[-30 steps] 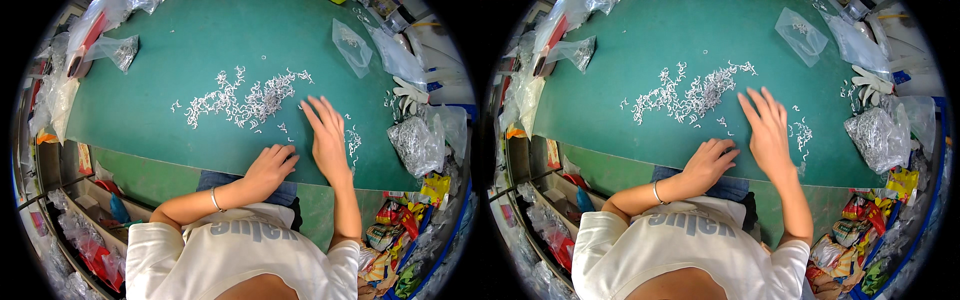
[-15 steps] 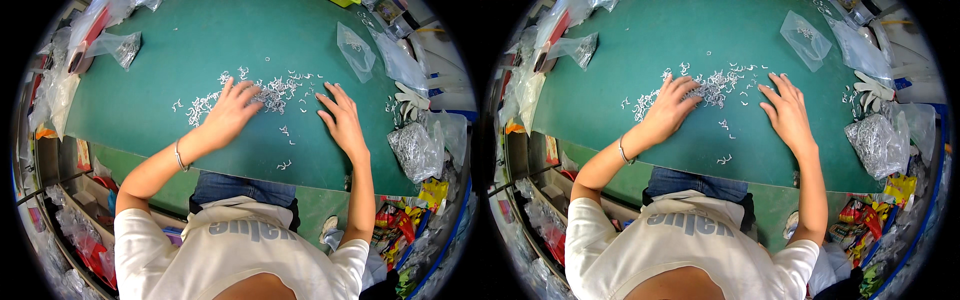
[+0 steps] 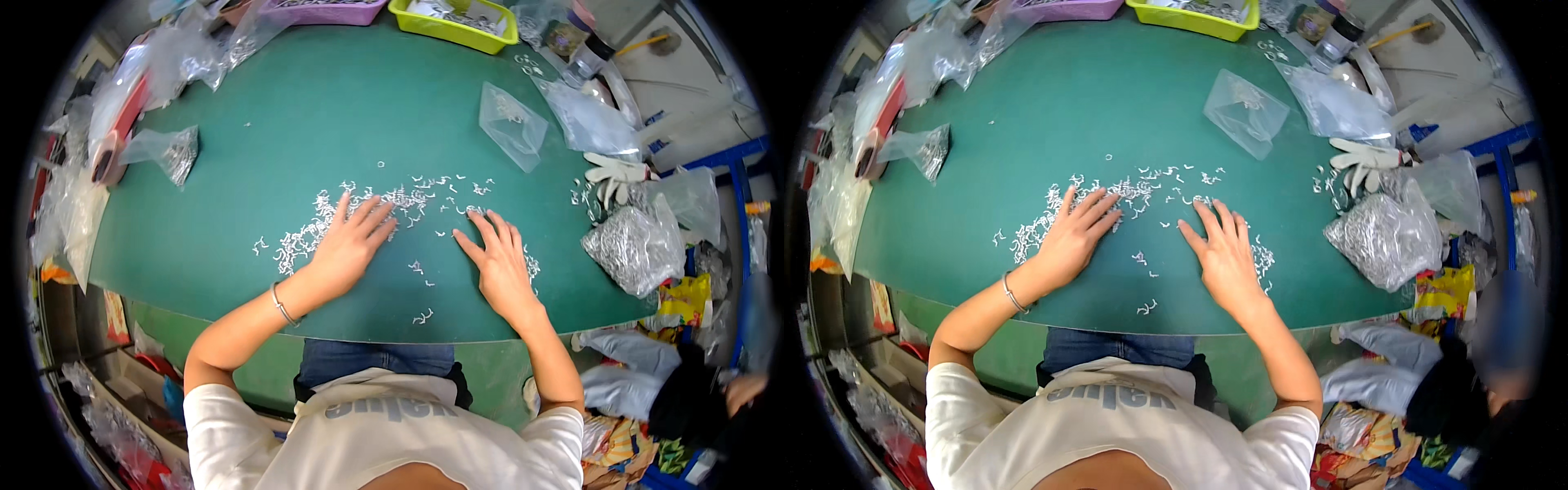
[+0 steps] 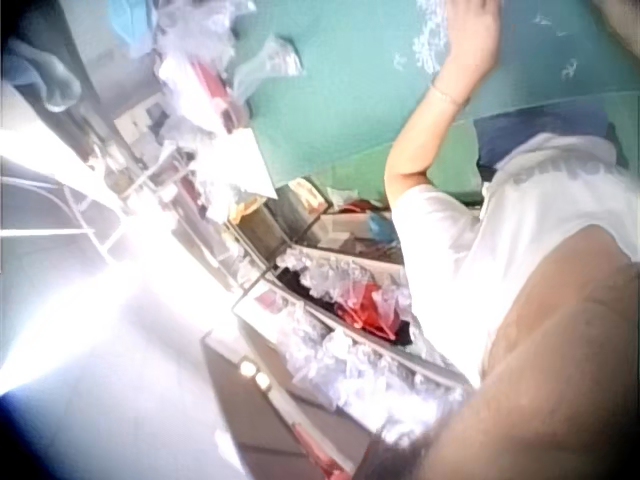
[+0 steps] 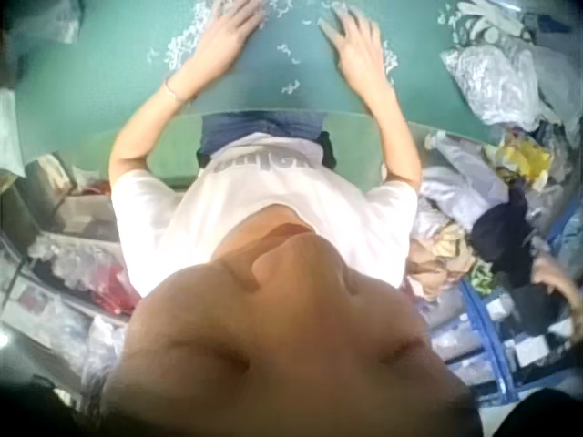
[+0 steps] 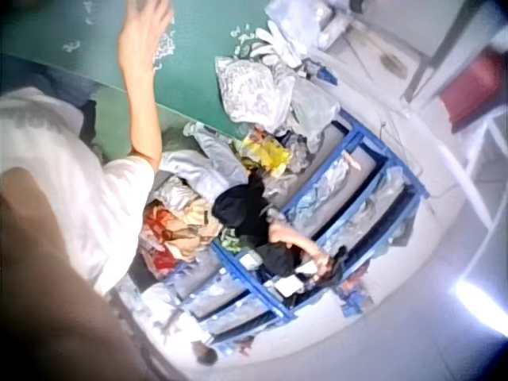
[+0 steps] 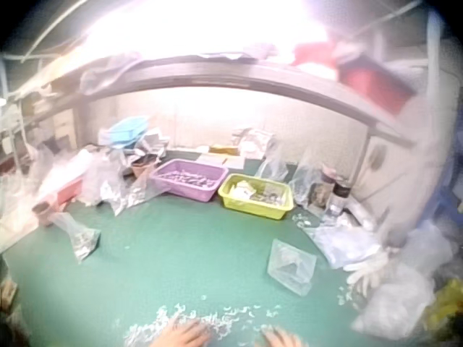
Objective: The person sorts small silver metal hooks by hand from a pile on a green workbench, placing some into plastic bags and others into colored trays. They move a filled bag to a storage shelf in the background before returning to continue sorting more parts at the table.
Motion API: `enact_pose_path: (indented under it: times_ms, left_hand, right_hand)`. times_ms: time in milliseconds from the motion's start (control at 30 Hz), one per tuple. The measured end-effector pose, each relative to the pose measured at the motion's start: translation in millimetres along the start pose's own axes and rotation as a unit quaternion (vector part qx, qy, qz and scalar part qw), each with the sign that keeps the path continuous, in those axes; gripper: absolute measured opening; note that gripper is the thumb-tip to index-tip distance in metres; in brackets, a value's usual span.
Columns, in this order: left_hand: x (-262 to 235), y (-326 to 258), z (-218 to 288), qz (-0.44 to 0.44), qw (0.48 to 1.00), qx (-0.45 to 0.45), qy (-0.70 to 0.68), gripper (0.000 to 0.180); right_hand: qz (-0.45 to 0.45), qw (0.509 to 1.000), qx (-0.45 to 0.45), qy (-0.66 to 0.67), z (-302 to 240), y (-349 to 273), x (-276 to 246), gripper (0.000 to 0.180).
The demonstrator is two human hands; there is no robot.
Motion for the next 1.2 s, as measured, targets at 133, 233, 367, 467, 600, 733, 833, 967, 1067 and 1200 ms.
enact_pose_path:
  times_ms: [133,233,367,467,600,733,833,967,1067,1200]
  left_hand:
    - [-17.4,0.4,3.5,0.004,0.999,-0.028,0.036,0.041]
    - [-10.6,-13.0,35.5,0.056,0.986,0.012,-0.155,0.039]
    - [-10.6,-16.0,83.9,-0.012,0.97,0.061,-0.235,0.043]
    - [-3.1,-19.8,98.9,-0.044,0.966,0.111,-0.23,0.044]
    - [4.8,-36.3,102.7,-0.067,0.966,0.18,-0.171,0.052]
    - [-1.8,-45.2,95.6,-0.076,0.959,0.145,-0.229,0.045]
    - [-1.5,-45.6,91.8,-0.035,0.959,0.08,-0.27,0.045]
    - [-9.6,-25.6,104.0,-0.015,0.969,0.038,-0.245,0.042]
    - [-1.9,-25.9,111.0,-0.021,0.972,0.08,-0.218,0.042]
    - [1.6,-41.8,107.7,-0.045,0.959,0.132,-0.246,0.046]
  right_hand:
    - [-0.019,0.998,0.059,0.002,-11.0,-30.5,-6.6,0.057]
    - [-0.047,0.994,0.023,0.096,-42.2,-48.7,0.9,0.057]
    - [0.054,0.987,0.023,0.151,-11.6,-21.7,-9.0,0.051]
    - [0.076,0.991,0.056,0.098,16.7,13.3,-3.0,0.041]
    - [0.045,0.998,0.054,-0.004,9.8,5.7,-0.6,0.043]
    - [0.002,0.998,0.039,-0.051,-19.0,-22.3,-5.3,0.053]
    - [-0.047,0.999,0.007,-0.006,-39.0,-41.0,-3.5,0.053]
    - [-0.018,0.991,0.009,0.13,-17.3,-26.0,-14.6,0.056]
    - [0.034,0.996,0.054,0.055,16.5,2.7,-7.9,0.048]
    - [0.0,0.995,0.059,0.081,17.2,-14.6,1.2,0.042]
Point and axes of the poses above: each hand's wrist, its own y-axis towards the middle knuckle, its own x-axis out of the palm, z = x × y, the point moved 4 cm from there along y, towards the middle knuckle, and after that the axes turned 4 degrees about y, right-handed, at the moved point
